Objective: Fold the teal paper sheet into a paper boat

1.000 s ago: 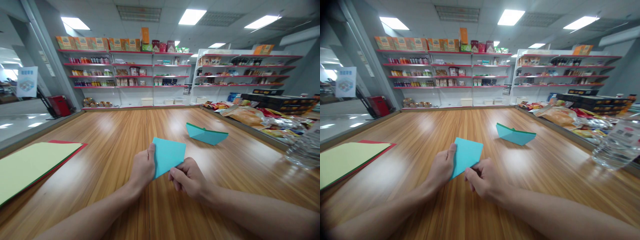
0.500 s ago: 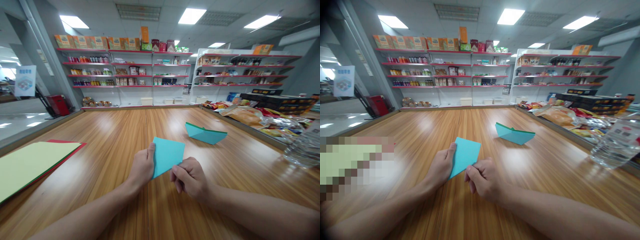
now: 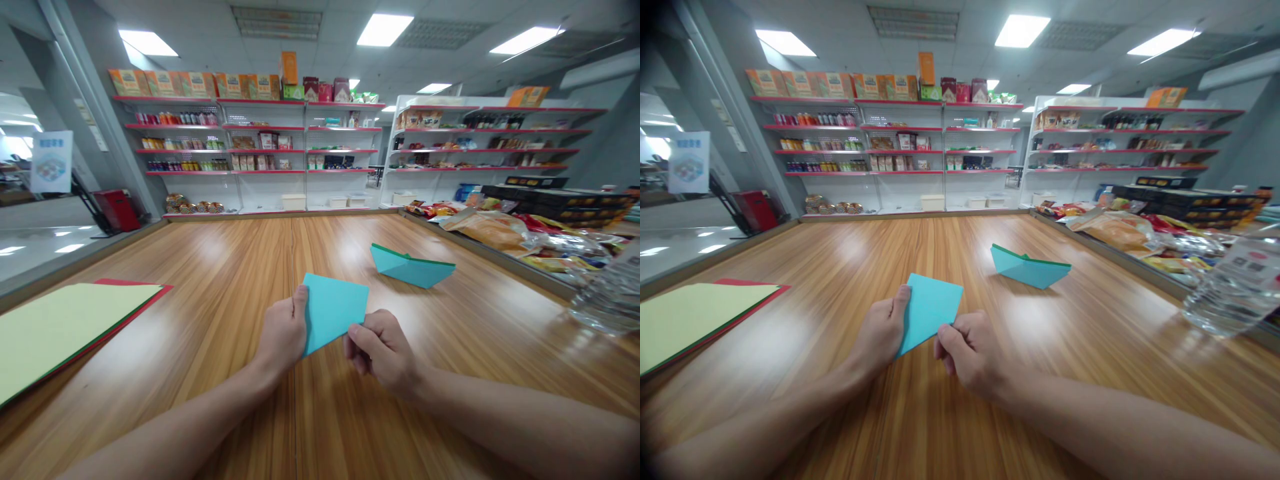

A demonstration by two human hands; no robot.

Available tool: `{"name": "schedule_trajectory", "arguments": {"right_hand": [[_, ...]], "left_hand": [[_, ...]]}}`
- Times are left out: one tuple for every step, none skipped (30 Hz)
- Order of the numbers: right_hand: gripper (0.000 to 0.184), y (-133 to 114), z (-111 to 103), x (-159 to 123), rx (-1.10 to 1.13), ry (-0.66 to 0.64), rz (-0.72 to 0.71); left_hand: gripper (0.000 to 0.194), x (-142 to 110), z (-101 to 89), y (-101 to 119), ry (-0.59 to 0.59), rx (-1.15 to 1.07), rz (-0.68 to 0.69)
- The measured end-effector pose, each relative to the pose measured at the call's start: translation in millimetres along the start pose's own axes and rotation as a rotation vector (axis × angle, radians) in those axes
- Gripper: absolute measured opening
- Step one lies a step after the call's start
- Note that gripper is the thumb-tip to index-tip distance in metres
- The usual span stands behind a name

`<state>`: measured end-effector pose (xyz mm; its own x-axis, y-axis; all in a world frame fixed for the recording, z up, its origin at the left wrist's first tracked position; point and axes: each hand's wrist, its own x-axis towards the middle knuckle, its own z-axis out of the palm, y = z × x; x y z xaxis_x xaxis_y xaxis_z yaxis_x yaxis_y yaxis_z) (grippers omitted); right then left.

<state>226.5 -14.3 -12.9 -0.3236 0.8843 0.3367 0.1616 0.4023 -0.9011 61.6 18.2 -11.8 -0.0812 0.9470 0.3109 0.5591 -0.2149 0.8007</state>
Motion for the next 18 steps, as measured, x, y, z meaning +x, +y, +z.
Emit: {"name": "schedule_trajectory", "arguments": {"right_hand": [[0.042,-0.4,0.7,-0.2,0.009,0.004,0.008],[0.042,-0.9,1.3,-0.4,0.02,0.008,0.015],[0.042,-1.5,1.8,-0.6,0.036,0.012,0.02],[0.043,-2.1,2.0,-0.7,0.055,0.009,0.02],[0.043,-2.7,2.1,-0.8,0.076,-0.001,0.011],[0.044,-3.2,1.8,-0.9,0.096,-0.018,-0.003],[0.044,-3.5,1.4,-0.9,0.112,-0.038,-0.014],[0.044,-3.7,0.9,-0.9,0.125,-0.057,-0.02],[0.044,-3.8,0.4,-0.7,0.133,-0.069,-0.019],[0.043,-3.8,-0.1,-0.4,0.134,-0.072,-0.016],[0.043,-3.7,-0.5,-0.1,0.128,-0.065,-0.011],[0.043,-3.7,-0.6,0.3,0.117,-0.049,-0.01],[0.043,-3.7,-0.5,0.6,0.103,-0.03,-0.014],[0.043,-3.8,-0.2,0.8,0.085,-0.01,-0.021],[0.043,-3.9,0.2,0.9,0.069,0.007,-0.025],[0.043,-4.0,0.7,0.8,0.059,0.018,-0.027],[0.043,-4.1,1.0,0.5,0.054,0.023,-0.031],[0.044,-4.2,1.2,0.0,0.051,0.022,-0.04]], "left_hand": [[0.053,0.1,0.1,-0.2,0.001,-0.001,-0.002],[0.053,0.2,0.1,-0.2,0.004,-0.005,-0.006],[0.053,0.1,0.3,0.1,0.006,-0.012,-0.011],[0.053,-0.2,0.4,0.5,0.002,-0.025,-0.016],[0.053,-0.6,0.6,1.1,-0.01,-0.045,-0.021],[0.053,-1.1,0.7,1.7,-0.027,-0.068,-0.024],[0.053,-1.5,0.8,2.4,-0.045,-0.091,-0.026],[0.053,-1.8,0.9,3.0,-0.06,-0.107,-0.029],[0.053,-1.8,0.8,3.4,-0.065,-0.114,-0.031],[0.053,-1.6,0.6,3.5,-0.06,-0.109,-0.031],[0.053,-1.1,0.3,3.4,-0.047,-0.094,-0.029],[0.054,-0.4,-0.1,3.0,-0.033,-0.077,-0.024],[0.054,0.4,-0.5,2.3,-0.019,-0.062,-0.018],[0.054,1.2,-0.8,1.5,-0.008,-0.052,-0.012],[0.054,1.9,-1.0,0.7,0.0,-0.046,-0.01],[0.054,2.3,-1.0,-0.1,0.005,-0.045,-0.012],[0.054,2.5,-0.9,-0.9,0.004,-0.049,-0.016],[0.054,2.5,-0.7,-1.5,-0.004,-0.059,-0.02]]}}
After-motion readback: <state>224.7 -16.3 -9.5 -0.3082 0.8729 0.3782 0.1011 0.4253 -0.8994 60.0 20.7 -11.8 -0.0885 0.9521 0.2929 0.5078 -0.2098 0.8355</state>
